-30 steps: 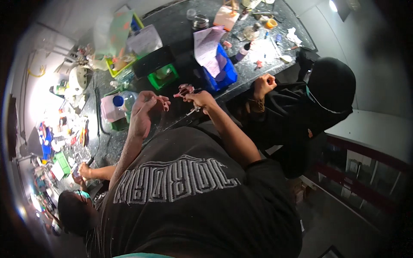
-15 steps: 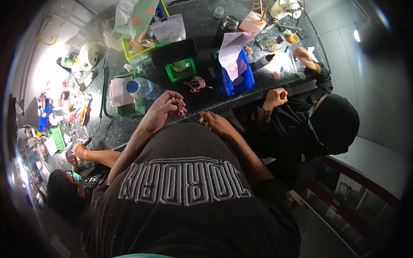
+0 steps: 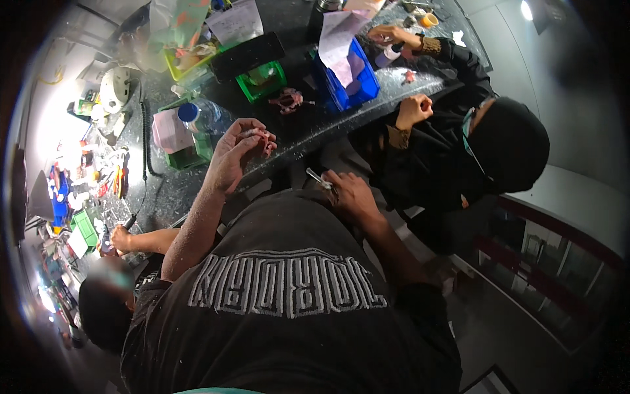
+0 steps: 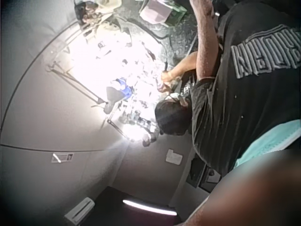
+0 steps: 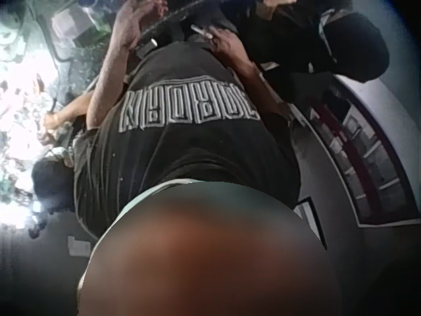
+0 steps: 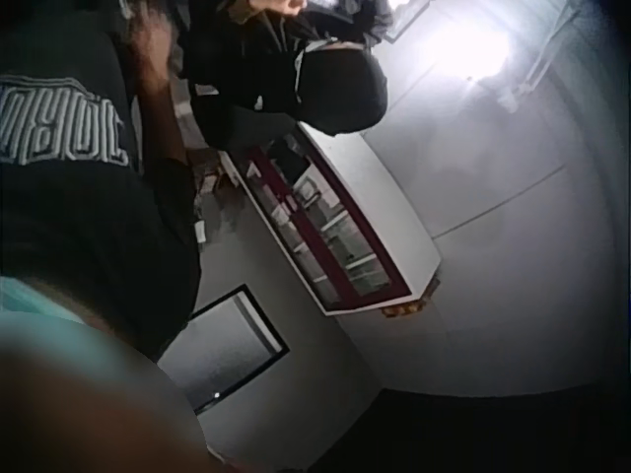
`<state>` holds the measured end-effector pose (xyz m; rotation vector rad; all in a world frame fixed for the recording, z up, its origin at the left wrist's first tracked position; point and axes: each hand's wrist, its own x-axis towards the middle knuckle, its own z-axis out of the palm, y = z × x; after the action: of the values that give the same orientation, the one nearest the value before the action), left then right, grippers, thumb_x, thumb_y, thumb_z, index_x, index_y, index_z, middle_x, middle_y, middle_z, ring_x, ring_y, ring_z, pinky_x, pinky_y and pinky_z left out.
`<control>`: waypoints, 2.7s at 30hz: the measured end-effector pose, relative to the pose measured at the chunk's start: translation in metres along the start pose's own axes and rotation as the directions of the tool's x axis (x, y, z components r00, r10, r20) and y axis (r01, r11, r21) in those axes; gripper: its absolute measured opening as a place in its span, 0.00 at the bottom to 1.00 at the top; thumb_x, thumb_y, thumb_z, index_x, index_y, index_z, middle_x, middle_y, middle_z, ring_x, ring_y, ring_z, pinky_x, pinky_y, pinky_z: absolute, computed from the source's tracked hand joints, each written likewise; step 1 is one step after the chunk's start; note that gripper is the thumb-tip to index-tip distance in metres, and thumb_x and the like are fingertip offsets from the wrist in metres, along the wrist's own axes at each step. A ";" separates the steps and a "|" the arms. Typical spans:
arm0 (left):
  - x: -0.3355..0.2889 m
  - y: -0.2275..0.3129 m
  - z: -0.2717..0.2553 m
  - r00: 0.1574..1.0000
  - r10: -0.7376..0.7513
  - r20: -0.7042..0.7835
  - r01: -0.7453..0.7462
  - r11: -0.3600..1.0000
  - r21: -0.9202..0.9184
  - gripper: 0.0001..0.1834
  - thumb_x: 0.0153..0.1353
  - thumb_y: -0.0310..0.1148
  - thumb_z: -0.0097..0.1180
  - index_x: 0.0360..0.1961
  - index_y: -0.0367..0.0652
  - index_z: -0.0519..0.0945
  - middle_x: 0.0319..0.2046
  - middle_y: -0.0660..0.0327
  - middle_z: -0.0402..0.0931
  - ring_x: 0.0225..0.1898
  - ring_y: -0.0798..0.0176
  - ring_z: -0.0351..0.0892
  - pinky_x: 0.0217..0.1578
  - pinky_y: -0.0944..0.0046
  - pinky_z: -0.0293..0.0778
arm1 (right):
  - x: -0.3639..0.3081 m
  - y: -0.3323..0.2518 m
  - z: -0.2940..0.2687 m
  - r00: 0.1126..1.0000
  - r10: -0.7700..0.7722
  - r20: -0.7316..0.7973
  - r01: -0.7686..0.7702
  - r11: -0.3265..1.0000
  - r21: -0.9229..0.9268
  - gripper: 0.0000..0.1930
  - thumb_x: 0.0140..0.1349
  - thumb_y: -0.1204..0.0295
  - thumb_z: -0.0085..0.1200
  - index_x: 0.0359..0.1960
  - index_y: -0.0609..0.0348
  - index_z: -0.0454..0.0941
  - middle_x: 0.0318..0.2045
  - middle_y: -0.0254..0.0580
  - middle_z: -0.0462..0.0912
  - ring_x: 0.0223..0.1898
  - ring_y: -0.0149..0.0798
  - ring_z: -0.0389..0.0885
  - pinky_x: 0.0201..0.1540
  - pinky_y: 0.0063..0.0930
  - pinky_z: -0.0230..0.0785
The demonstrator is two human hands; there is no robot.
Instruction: The person uses a rotary tool to grind and shape a small pink dental prosthesis, then switches to a metal file to refine edges. The work is performed at a cluttered workbench with other tools and materials visible.
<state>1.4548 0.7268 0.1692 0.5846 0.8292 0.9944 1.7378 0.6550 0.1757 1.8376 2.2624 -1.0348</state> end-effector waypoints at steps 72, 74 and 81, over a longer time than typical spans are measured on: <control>-0.617 -0.671 0.715 0.048 -0.725 0.687 -0.507 0.575 0.642 0.16 0.76 0.41 0.50 0.35 0.43 0.82 0.23 0.71 0.74 0.24 0.78 0.69 0.24 0.74 0.64 | -1.067 0.246 0.304 0.243 0.876 -0.416 -0.083 0.446 0.891 0.15 0.75 0.62 0.52 0.41 0.64 0.81 0.33 0.41 0.81 0.34 0.31 0.77 0.41 0.29 0.69; -0.621 -0.687 0.735 -0.058 -0.749 0.660 -0.444 0.612 0.655 0.17 0.76 0.42 0.50 0.36 0.43 0.82 0.23 0.71 0.75 0.23 0.79 0.69 0.23 0.74 0.63 | -1.068 0.244 0.306 0.151 0.920 -0.361 -0.042 0.371 0.928 0.14 0.75 0.64 0.53 0.39 0.64 0.80 0.32 0.41 0.80 0.34 0.31 0.76 0.41 0.29 0.68; -0.621 -0.716 0.778 -0.326 -0.824 0.464 -0.366 0.563 0.741 0.17 0.75 0.45 0.53 0.37 0.42 0.82 0.25 0.70 0.75 0.21 0.79 0.65 0.22 0.74 0.59 | -1.030 0.224 0.305 -0.330 0.874 -0.356 0.054 0.394 0.918 0.12 0.71 0.68 0.57 0.33 0.63 0.73 0.26 0.49 0.74 0.25 0.47 0.76 0.31 0.36 0.69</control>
<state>2.2616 -0.1905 0.2763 1.5069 -0.3930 -0.8124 2.1279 -0.3651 0.2819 4.2974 -0.0529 0.0854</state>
